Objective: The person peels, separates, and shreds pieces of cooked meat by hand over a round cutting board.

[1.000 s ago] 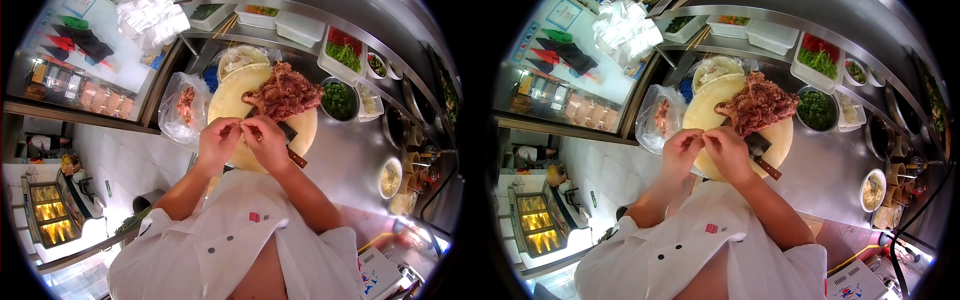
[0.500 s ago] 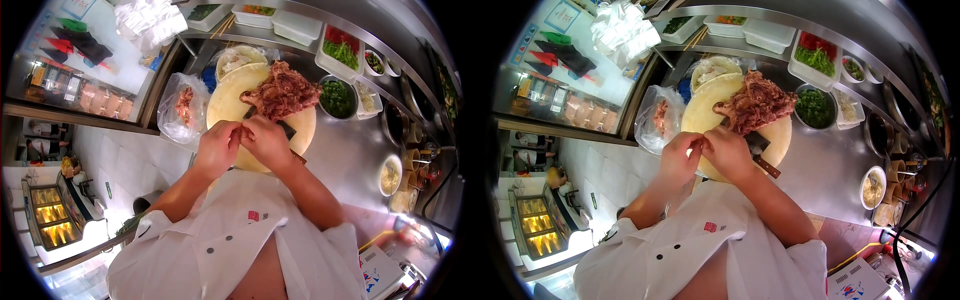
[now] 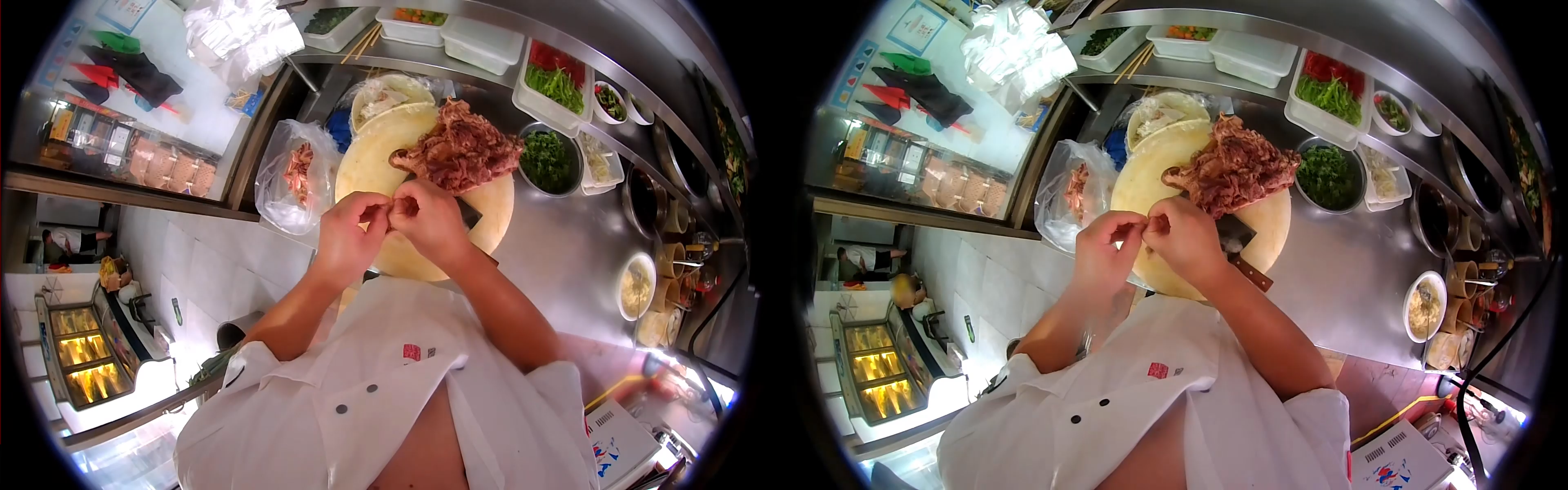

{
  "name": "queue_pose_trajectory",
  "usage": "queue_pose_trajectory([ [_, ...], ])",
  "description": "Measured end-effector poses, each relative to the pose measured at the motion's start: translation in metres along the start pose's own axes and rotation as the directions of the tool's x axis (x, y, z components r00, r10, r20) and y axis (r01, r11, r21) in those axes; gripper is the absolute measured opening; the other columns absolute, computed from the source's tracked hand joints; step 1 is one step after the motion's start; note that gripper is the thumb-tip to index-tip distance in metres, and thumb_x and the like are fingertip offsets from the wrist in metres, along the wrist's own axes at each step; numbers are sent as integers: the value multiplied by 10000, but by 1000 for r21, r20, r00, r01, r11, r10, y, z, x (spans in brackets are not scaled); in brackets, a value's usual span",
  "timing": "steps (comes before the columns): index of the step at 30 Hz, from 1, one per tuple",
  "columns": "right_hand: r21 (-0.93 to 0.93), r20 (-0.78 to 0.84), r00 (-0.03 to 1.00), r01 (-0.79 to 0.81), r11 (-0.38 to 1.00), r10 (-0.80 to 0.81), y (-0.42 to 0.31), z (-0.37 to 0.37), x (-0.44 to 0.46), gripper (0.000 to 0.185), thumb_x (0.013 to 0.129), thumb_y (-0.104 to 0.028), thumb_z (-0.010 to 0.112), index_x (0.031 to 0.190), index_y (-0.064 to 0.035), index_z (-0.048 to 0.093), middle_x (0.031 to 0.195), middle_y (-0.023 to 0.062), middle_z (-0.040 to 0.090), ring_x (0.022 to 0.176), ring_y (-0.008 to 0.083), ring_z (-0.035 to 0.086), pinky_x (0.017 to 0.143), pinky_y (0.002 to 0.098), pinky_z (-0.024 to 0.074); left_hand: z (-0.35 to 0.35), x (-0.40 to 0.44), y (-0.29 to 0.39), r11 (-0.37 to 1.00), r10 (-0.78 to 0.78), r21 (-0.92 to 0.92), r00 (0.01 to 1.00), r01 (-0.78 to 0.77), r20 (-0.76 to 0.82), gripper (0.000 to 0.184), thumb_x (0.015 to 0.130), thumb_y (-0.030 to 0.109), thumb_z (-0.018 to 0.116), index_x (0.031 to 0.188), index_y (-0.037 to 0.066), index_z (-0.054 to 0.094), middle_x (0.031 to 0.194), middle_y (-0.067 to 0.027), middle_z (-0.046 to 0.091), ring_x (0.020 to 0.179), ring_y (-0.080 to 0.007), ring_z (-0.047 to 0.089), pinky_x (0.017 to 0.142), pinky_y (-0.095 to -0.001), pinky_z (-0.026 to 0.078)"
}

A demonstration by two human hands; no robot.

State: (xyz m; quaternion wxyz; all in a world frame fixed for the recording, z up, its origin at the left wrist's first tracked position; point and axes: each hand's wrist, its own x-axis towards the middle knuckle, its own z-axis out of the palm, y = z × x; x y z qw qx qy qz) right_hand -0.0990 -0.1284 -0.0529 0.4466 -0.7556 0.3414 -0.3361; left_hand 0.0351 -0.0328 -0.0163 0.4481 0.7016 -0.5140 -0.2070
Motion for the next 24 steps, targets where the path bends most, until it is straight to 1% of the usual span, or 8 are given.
queue_pose_trajectory([
  [4, 167, -61, 993, -93, 982, 104, 0, 9, -2, 152, 811, -69, 754, 949, -54, 692, 866, 90, 694, 755, 204, 689, 717, 324, 563, 6, -2, -6, 936, -218, -290, 975, 199, -34, 148, 953, -42, 670, 1100, -36, 691, 1010, -106, 744, 941, -161, 732, 830, -283, 591],
  [7, 325, -48, 981, -165, 931, 190, 5, 14, -4, 154, 852, -58, 739, 999, -36, 700, 893, 96, 709, 798, 167, 697, 726, 297, 565, 10, -3, -14, 865, -284, -445, 958, 233, -50, 158, 965, -40, 665, 1122, -50, 675, 1038, -117, 737, 963, -164, 724, 870, -279, 582],
  [12, 564, -7, 969, -199, 801, 246, 9, 17, -6, 156, 908, -50, 727, 1059, -11, 713, 906, 89, 717, 851, 150, 703, 751, 286, 567, 9, -1, -17, 815, -306, -530, 951, 235, -50, 169, 964, -42, 661, 1133, -50, 665, 1064, -125, 729, 987, -172, 718, 886, -285, 579],
  [13, 515, -25, 984, -138, 846, 175, 5, 14, -7, 160, 908, -50, 729, 1062, -13, 716, 904, 92, 716, 839, 165, 704, 749, 295, 566, 9, -1, -15, 822, -300, -521, 952, 230, -54, 171, 965, -40, 659, 1136, -51, 662, 1066, -126, 728, 989, -175, 719, 887, -287, 579],
  [16, 312, -46, 999, 32, 950, -19, -5, 3, -9, 166, 902, -58, 733, 1063, -20, 725, 900, 106, 712, 809, 220, 704, 738, 327, 561, 5, -2, -13, 930, -209, -321, 975, 177, -69, 156, 949, -24, 678, 1105, -32, 678, 1047, -112, 737, 961, -172, 732, 860, -287, 585],
  [18, 108, -25, 993, 118, 987, -116, -5, -2, -8, 167, 893, -73, 735, 1054, -28, 730, 898, 121, 706, 798, 272, 699, 721, 356, 556, 1, -1, 0, 994, -41, -100, 996, 33, -76, 156, 924, -16, 697, 1080, -8, 691, 1022, -105, 741, 928, -181, 742, 823, -293, 588],
  [22, 85, 3, 994, 111, 990, -112, -12, -9, -9, 145, 857, -89, 727, 994, -40, 730, 893, 137, 690, 799, 326, 674, 708, 390, 546, -2, 1, 5, 962, 184, 215, 982, -171, -43, 174, 861, -14, 729, 1026, 36, 706, 974, -102, 735, 875, -218, 750, 755, -315, 587],
  [24, 48, 24, 996, 82, 995, -83, -15, -11, -8, 128, 842, -90, 725, 960, -39, 722, 879, 135, 684, 797, 322, 674, 704, 388, 544, -4, 1, 8, 945, 230, 244, 973, -217, -27, 183, 846, -17, 731, 1017, 41, 703, 963, -106, 731, 867, -237, 747, 750, -325, 586],
])
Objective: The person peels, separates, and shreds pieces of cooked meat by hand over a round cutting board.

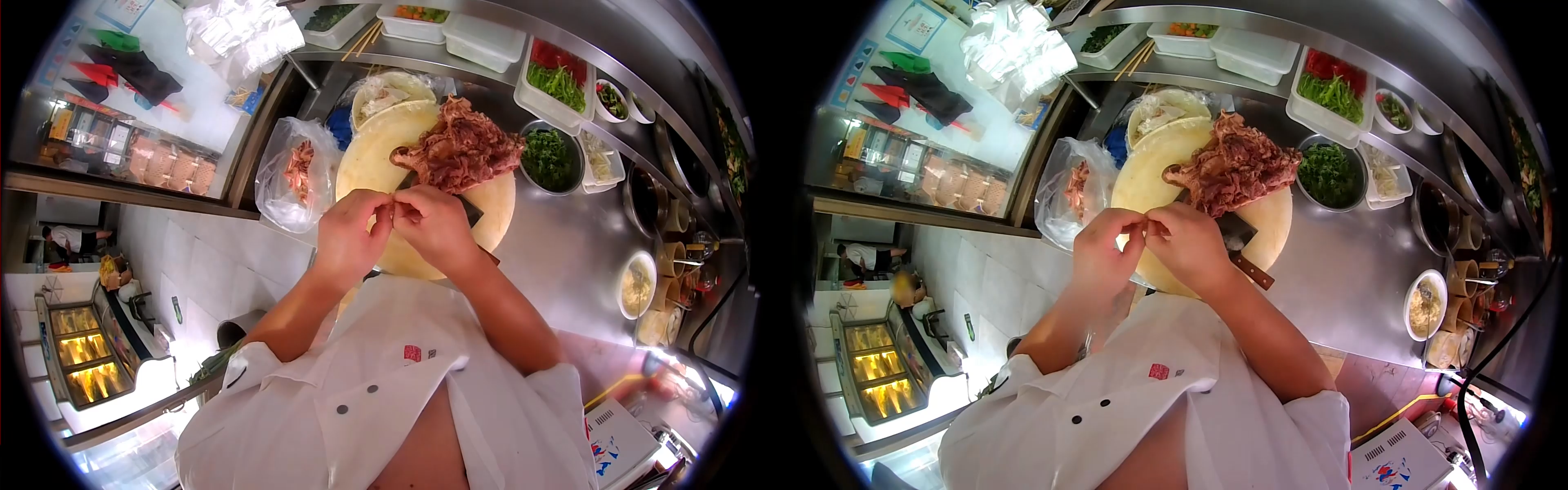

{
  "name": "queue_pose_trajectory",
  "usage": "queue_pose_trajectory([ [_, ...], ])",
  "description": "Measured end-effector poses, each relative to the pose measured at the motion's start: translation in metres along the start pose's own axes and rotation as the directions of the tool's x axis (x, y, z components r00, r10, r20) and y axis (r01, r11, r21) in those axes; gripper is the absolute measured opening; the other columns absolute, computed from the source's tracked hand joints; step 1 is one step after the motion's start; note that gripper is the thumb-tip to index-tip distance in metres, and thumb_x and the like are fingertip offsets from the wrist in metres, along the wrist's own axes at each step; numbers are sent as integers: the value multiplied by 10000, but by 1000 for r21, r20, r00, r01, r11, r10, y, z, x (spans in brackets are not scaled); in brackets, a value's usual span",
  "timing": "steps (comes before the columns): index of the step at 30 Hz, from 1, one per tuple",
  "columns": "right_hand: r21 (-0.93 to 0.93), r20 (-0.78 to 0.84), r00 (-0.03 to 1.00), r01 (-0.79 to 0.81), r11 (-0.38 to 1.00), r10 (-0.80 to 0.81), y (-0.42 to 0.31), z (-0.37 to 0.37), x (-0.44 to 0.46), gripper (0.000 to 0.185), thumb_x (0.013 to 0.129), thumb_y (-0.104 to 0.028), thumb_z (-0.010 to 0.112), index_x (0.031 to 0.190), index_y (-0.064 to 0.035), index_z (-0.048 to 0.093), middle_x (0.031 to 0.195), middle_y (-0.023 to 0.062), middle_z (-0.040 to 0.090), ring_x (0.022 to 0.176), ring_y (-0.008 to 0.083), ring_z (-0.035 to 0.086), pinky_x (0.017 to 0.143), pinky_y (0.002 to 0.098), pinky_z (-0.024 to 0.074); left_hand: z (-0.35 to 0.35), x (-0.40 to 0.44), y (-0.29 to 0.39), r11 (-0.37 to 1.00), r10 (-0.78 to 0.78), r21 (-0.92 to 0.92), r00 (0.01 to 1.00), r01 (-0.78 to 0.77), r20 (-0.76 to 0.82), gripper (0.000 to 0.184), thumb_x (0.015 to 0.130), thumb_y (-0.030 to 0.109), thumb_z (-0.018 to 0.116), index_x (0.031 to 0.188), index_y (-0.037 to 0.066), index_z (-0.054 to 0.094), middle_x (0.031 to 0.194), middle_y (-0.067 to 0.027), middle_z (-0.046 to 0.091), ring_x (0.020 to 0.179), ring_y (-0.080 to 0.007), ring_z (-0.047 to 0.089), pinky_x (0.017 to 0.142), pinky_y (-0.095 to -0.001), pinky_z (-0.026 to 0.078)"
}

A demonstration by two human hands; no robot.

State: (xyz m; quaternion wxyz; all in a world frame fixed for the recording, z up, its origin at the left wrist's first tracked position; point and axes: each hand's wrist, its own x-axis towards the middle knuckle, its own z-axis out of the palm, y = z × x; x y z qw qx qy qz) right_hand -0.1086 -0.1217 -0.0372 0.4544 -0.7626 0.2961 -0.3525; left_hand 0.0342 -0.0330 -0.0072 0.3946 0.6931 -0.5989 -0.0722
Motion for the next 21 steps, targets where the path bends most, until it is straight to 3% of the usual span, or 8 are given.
queue_pose_trajectory([
  [4, -32, 2, 1000, 6, 999, -6, 2, 1, 2, 105, 821, -91, 731, 913, -44, 708, 841, 125, 669, 769, 311, 672, 689, 388, 541, -2, 1, 0, 999, 36, -15, 999, -36, 10, 166, 836, 0, 738, 987, 43, 686, 920, -124, 722, 803, -324, 707, 697, -391, 572],
  [7, -42, -20, 1000, 16, 999, -17, 5, 3, 0, 104, 808, -83, 742, 899, -48, 705, 820, 121, 662, 744, 305, 668, 671, 383, 540, -2, -1, 0, 999, 44, -17, 999, -43, 23, 165, 835, -5, 732, 986, 41, 686, 922, -126, 721, 804, -320, 709, 693, -384, 570],
  [12, -9, -109, 994, 27, 1000, -28, 13, 14, -1, 122, 783, -39, 747, 895, -38, 700, 809, 109, 678, 704, 260, 676, 656, 350, 544, -3, -3, -1, 990, -94, -99, 993, 101, 66, 140, 874, 16, 732, 1009, 20, 697, 936, -133, 727, 825, -276, 734, 715, -350, 581],
  [15, 203, -73, 982, -155, 967, 173, 12, 17, -4, 104, 809, -9, 729, 909, -17, 701, 820, 93, 705, 745, 190, 712, 689, 305, 560, -1, -4, 0, 950, -222, -209, 972, 234, 79, 115, 905, 15, 729, 1014, -1, 697, 940, -119, 738, 843, -214, 747, 745, -322, 593],
  [18, 429, -66, 950, -249, 869, 305, 17, 25, -5, 93, 863, -3, 709, 957, -4, 713, 857, 65, 724, 817, 130, 718, 735, 268, 566, 7, -6, -6, 860, -369, -345, 925, 377, 90, 113, 930, 8, 717, 1034, -23, 685, 960, -111, 743, 870, -176, 743, 788, -305, 595],
  [21, 535, -130, 904, -282, 796, 407, 24, 35, -9, 98, 909, -28, 708, 1002, 0, 719, 903, 52, 736, 867, 109, 713, 767, 258, 568, 15, -8, -13, 714, -502, -521, 860, 469, 86, 122, 954, 21, 703, 1059, -32, 670, 976, -96, 743, 895, -139, 719, 786, -271, 577],
])
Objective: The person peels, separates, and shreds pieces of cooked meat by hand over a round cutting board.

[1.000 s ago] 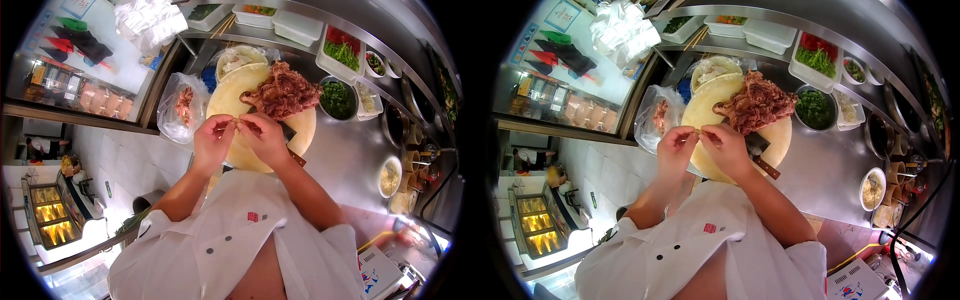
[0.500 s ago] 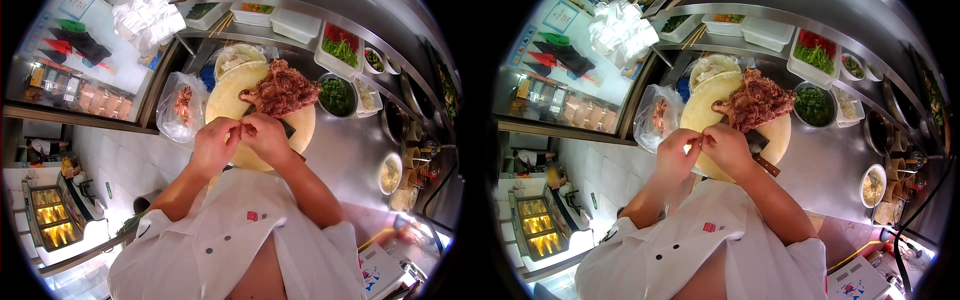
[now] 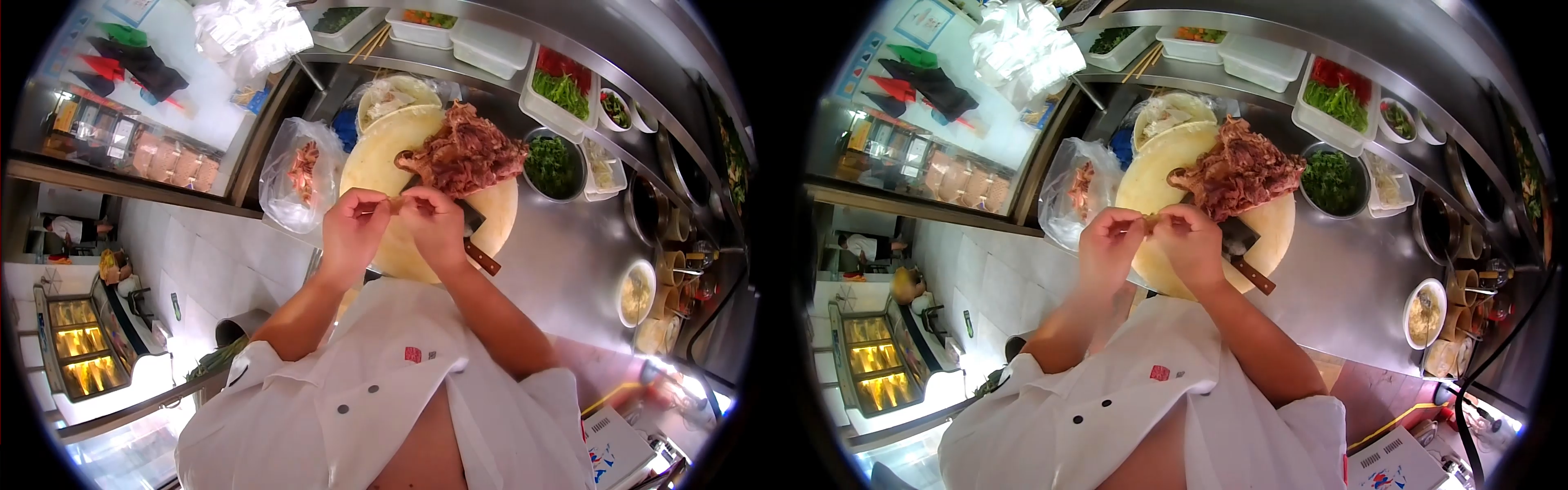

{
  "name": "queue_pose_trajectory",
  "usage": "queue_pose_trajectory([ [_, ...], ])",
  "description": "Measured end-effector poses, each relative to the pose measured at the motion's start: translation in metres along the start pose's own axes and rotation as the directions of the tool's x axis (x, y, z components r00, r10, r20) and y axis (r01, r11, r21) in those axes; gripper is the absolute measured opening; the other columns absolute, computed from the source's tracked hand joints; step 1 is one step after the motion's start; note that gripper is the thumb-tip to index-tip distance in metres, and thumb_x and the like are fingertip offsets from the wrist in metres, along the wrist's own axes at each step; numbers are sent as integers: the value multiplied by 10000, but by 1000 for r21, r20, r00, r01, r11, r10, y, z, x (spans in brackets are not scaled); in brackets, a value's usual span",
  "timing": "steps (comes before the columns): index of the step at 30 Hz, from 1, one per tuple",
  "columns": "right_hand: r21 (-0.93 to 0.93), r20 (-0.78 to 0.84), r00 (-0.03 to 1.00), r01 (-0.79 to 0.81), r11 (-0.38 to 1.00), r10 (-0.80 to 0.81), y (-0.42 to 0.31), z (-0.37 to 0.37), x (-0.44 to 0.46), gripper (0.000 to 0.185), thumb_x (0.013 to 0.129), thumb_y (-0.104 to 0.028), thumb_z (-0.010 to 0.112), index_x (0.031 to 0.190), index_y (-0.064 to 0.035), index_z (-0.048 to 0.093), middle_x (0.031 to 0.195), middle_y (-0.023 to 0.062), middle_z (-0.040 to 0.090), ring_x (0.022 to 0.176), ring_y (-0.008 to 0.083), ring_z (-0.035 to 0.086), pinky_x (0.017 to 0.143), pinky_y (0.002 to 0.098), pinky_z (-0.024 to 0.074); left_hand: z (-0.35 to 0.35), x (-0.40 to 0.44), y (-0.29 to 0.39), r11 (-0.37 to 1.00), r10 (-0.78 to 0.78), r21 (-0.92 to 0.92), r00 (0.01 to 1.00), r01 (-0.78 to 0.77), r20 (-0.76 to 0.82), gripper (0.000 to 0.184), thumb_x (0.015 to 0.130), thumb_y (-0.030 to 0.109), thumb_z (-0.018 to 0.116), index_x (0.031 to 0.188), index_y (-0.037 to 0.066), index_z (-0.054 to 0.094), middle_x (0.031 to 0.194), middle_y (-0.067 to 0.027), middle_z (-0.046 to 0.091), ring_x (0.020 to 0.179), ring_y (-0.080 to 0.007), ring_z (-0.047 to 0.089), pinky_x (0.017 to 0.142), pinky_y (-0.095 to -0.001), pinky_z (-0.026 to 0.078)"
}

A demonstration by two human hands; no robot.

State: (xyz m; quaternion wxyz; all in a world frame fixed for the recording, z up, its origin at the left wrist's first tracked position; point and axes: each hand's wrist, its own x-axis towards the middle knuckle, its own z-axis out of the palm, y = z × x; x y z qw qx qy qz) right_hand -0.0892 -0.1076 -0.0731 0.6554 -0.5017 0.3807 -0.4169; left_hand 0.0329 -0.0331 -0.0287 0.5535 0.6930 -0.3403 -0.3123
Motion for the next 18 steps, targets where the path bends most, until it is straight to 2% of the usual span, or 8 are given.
queue_pose_trajectory([
  [3, 69, 21, 1000, -23, 997, 22, 6, -4, 2, 114, 931, -42, 705, 1036, -3, 725, 951, 51, 743, 891, 95, 704, 791, 255, 561, -1, 2, -10, 976, -65, -210, 998, 58, -26, 135, 968, 23, 695, 1085, -30, 654, 987, -84, 737, 922, -119, 699, 789, -245, 559],
  [4, 37, 27, 999, -21, 999, 20, 5, -5, 2, 124, 934, -57, 712, 1043, 0, 725, 966, 57, 744, 900, 97, 704, 800, 257, 560, -1, 3, -12, 959, -76, -274, 997, 66, -25, 140, 971, 21, 694, 1093, -29, 647, 991, -81, 735, 932, -117, 694, 794, -239, 554],
  [7, -25, 39, 999, -21, 999, 22, -2, -5, -1, 170, 941, -104, 730, 1066, 11, 723, 999, 76, 744, 915, 112, 706, 822, 264, 558, -1, -1, -9, 963, -89, -255, 996, 82, -15, 131, 970, 7, 695, 1088, -25, 647, 1012, -88, 734, 945, -124, 692, 811, -239, 556],
  [9, -25, 41, 999, -32, 999, 33, -7, -6, -2, 216, 943, -140, 743, 1085, 21, 720, 1003, 91, 741, 909, 132, 710, 830, 272, 559, 0, -2, -14, 968, -42, -248, 999, 32, -33, 141, 964, 5, 704, 1089, -25, 644, 1025, -88, 725, 943, -130, 693, 825, -246, 561],
  [12, -246, 160, 981, 150, 958, -113, -38, -7, -10, 258, 946, -173, 748, 1099, 33, 719, 999, 123, 728, 894, 168, 717, 820, 287, 564, 3, -9, -14, 981, 73, -180, 997, -78, -35, 149, 961, -14, 703, 1094, -26, 637, 1053, -90, 703, 957, -139, 693, 848, -259, 570],
  [15, -310, 172, 979, 156, 938, -106, -47, -10, -11, 238, 953, -154, 731, 1103, 31, 723, 999, 142, 716, 904, 196, 718, 810, 297, 565, 4, -12, -12, 971, 177, -162, 984, -176, -10, 147, 964, -40, 685, 1100, -29, 629, 1083, -95, 678, 984, -146, 689, 866, -272, 578],
  [18, -224, 179, 975, 174, 959, -135, -43, -14, -10, 214, 970, -143, 702, 1097, 27, 726, 997, 141, 711, 898, 196, 710, 787, 304, 561, 6, -13, -10, 962, 208, -187, 978, -201, 18, 143, 968, -65, 661, 1101, -30, 623, 1104, -100, 666, 1009, -148, 684, 880, -276, 581],
])
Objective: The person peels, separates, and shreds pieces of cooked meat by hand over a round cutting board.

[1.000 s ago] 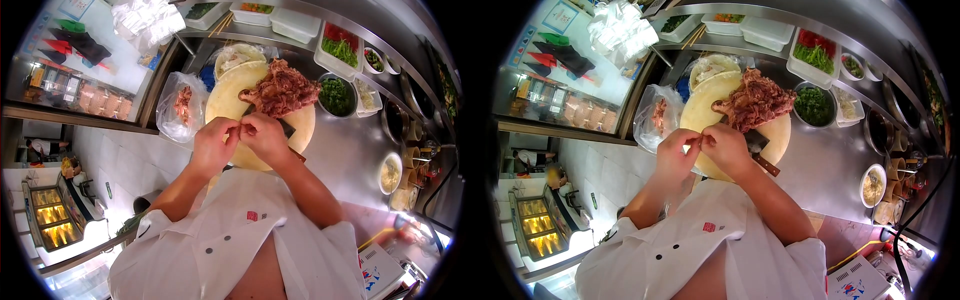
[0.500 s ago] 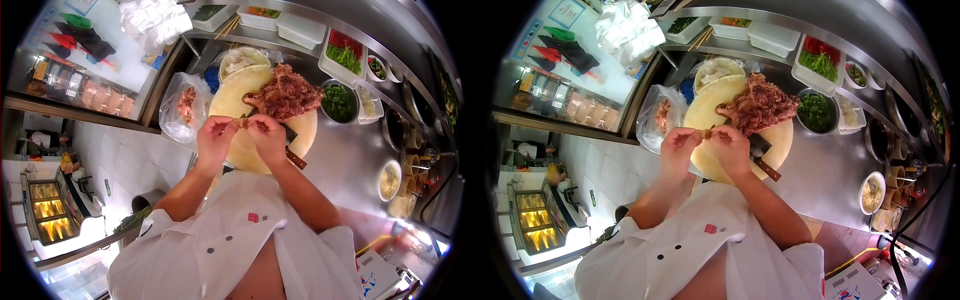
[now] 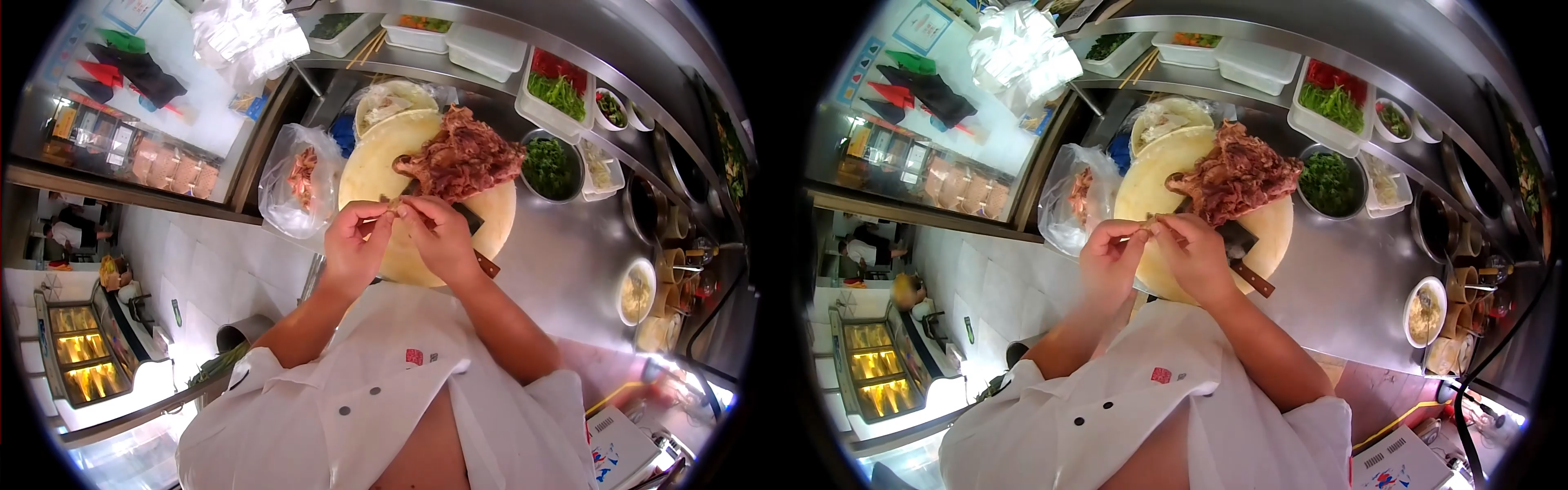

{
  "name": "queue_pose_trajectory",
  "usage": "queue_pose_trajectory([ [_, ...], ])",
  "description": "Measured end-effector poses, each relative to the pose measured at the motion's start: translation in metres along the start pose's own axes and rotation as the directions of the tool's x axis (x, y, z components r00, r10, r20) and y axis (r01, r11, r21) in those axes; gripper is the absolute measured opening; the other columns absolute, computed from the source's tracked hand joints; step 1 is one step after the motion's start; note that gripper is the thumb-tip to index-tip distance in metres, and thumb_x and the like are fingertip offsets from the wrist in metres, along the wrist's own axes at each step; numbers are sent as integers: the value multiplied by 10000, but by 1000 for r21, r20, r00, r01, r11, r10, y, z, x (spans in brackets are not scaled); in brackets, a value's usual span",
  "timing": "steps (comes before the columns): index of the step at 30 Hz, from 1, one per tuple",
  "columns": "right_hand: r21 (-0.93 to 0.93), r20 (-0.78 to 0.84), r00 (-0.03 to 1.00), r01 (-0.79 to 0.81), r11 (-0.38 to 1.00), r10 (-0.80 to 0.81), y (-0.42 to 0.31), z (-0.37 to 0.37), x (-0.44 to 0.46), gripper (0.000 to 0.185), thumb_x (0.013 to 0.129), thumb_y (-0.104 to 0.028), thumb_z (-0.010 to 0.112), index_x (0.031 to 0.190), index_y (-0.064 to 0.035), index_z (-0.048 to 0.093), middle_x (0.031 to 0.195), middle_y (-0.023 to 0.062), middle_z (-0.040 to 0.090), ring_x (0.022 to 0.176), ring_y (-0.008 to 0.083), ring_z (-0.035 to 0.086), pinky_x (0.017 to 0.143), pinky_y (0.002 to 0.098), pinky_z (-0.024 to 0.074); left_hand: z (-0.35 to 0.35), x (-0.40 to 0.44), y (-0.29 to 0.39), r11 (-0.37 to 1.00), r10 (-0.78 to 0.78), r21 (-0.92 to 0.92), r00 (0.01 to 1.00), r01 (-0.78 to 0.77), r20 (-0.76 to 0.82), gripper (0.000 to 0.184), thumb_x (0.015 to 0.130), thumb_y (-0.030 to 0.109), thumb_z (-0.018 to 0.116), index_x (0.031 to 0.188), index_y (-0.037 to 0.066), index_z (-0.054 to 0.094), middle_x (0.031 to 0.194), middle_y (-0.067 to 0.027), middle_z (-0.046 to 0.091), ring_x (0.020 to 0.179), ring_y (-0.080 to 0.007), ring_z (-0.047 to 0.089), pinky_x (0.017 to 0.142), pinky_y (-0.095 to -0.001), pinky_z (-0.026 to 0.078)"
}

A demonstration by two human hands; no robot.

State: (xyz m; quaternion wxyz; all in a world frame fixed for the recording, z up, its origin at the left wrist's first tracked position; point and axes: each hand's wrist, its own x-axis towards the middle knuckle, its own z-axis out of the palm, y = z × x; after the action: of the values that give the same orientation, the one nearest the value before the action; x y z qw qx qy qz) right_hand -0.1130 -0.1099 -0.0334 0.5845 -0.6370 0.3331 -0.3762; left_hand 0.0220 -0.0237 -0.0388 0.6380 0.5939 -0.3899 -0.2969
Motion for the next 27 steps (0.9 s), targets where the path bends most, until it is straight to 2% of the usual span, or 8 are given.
queue_pose_trajectory([
  [3, 4, -13, 1000, 13, 1000, -13, 10, 0, 2, 191, 980, -135, 682, 1079, 22, 728, 978, 144, 702, 853, 225, 698, 758, 321, 554, 0, 0, 0, 1000, 1, -28, 1000, 0, 23, 143, 970, -73, 650, 1103, -30, 620, 1106, -103, 666, 1019, -148, 682, 889, -279, 582],
  [9, -264, 31, 990, 139, 954, -136, 9, -5, 7, 115, 933, -90, 679, 993, 4, 706, 924, 161, 683, 818, 329, 673, 733, 390, 544, 1, 0, -4, 1000, -17, -20, 999, 18, 41, 164, 962, -108, 631, 1099, -18, 616, 1113, -111, 674, 1010, -165, 688, 895, -283, 569],
  [13, -351, 14, 988, 146, 925, -151, 5, -3, 8, 96, 912, -87, 686, 974, -14, 681, 888, 156, 678, 816, 340, 670, 729, 415, 545, -1, 1, -9, 993, -99, -60, 993, 103, 71, 171, 955, -98, 652, 1091, -5, 609, 1109, -108, 674, 1018, -178, 687, 898, -287, 566],
  [15, -391, -35, 977, 181, 902, -211, 14, 3, 7, 95, 906, -83, 694, 976, -21, 675, 878, 152, 676, 810, 338, 669, 720, 416, 547, 1, 4, -7, 981, -181, 81, 983, 177, 40, 149, 969, -34, 671, 1099, -8, 605, 1093, -110, 671, 1028, -188, 687, 901, -301, 570],
  [16, -395, -38, 972, 198, 897, -231, 17, 4, 7, 97, 901, -78, 697, 978, -23, 675, 880, 151, 675, 812, 338, 670, 717, 413, 549, 2, 6, -5, 965, -221, 150, 975, 216, 19, 150, 976, -3, 681, 1103, -9, 603, 1085, -111, 670, 1033, -193, 687, 903, -308, 572],
  [22, -269, -44, 976, 194, 944, -213, 22, 4, 4, 96, 918, -76, 702, 996, -24, 680, 915, 147, 686, 813, 325, 682, 718, 394, 565, 6, 18, 15, 885, -445, -66, 878, 461, 176, 247, 1006, 126, 686, 1150, -56, 603, 1088, -121, 681, 1029, -198, 688, 963, -345, 569],
  [25, -186, -72, 989, 117, 976, -132, 21, 3, 3, 106, 948, -94, 690, 1022, -19, 684, 948, 153, 700, 817, 305, 694, 729, 378, 569, 4, 23, 13, 836, -459, -218, 860, 503, 224, 241, 992, 105, 698, 1145, -69, 631, 1107, -139, 703, 1001, -202, 700, 976, -345, 567],
  [27, -141, -60, 996, 52, 989, -61, 21, 0, 4, 116, 964, -102, 680, 1040, -14, 686, 967, 159, 707, 823, 290, 703, 726, 359, 572, 2, 22, 10, 877, -416, -163, 884, 451, 212, 230, 988, 91, 700, 1139, -74, 650, 1095, -149, 717, 984, -203, 709, 965, -343, 571],
])
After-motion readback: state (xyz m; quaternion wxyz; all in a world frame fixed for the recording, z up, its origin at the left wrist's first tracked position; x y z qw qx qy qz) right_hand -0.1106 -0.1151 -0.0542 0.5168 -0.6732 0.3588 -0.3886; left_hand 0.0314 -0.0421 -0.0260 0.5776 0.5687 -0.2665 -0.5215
